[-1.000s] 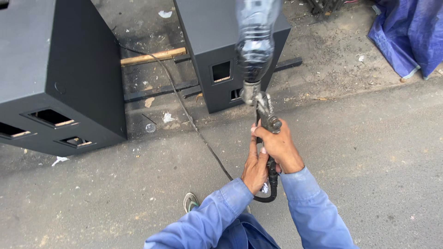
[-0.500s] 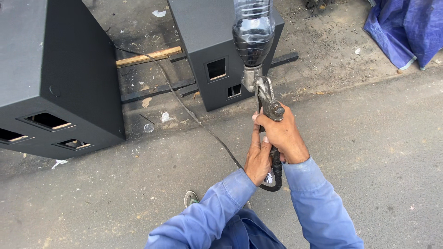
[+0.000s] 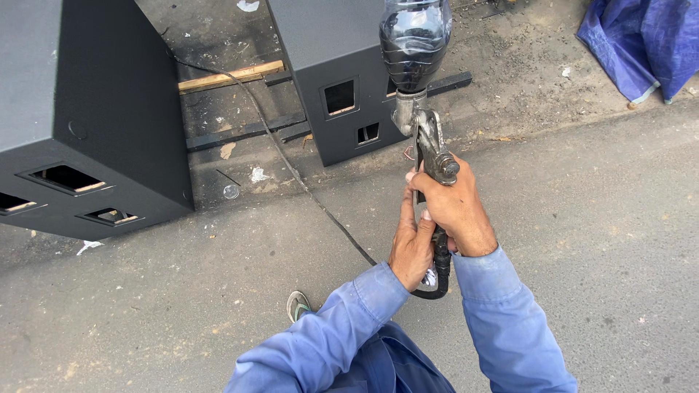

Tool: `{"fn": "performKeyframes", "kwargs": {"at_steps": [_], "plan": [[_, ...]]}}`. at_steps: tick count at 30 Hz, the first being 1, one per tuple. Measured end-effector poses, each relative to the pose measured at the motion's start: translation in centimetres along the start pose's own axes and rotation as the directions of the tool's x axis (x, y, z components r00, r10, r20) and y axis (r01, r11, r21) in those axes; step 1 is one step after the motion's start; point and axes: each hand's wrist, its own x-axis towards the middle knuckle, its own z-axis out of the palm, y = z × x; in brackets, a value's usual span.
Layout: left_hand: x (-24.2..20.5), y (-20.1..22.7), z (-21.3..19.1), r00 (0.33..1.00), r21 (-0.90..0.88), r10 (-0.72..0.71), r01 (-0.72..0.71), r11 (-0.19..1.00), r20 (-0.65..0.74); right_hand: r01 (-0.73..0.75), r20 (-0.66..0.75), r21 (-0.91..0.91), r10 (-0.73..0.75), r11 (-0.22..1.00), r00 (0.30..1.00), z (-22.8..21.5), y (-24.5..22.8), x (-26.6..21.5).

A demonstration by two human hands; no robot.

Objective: The person prepares a spray gun and then uses it to apply black paint to large speaker cabinets.

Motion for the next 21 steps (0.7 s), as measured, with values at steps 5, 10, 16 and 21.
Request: {"fn": "performKeyframes", "kwargs": {"at_steps": [5, 10, 16, 21], "plan": [[-1.0, 1.6, 1.9, 1.0, -0.064, -0.005, 0.004, 0.998, -0.02, -0.016, 0.119, 0.004, 0.016, 1.0, 0.993, 0.8, 0.1, -0.3], [-1.3, 2.0, 3.5, 0.999, -0.128, 0.025, -0.03, 0.991, -0.037, 0.018, 0.12, -0.005, -0.017, 1.0, 0.993, 0.2, -0.4, -0.1], [0.5, 1.8, 4.8, 1.0, -0.168, 0.031, -0.03, 0.985, 0.005, -0.037, -0.031, -0.011, 0.037, 0.999, 0.999, -2.3, -0.4, 1.0], [3.3, 0.4, 5.7, 0.996, -0.194, -0.02, 0.036, 0.98, 0.086, -0.085, -0.129, -0.015, 0.082, 0.996, 0.988, -4.3, -2.0, 1.0]]}}
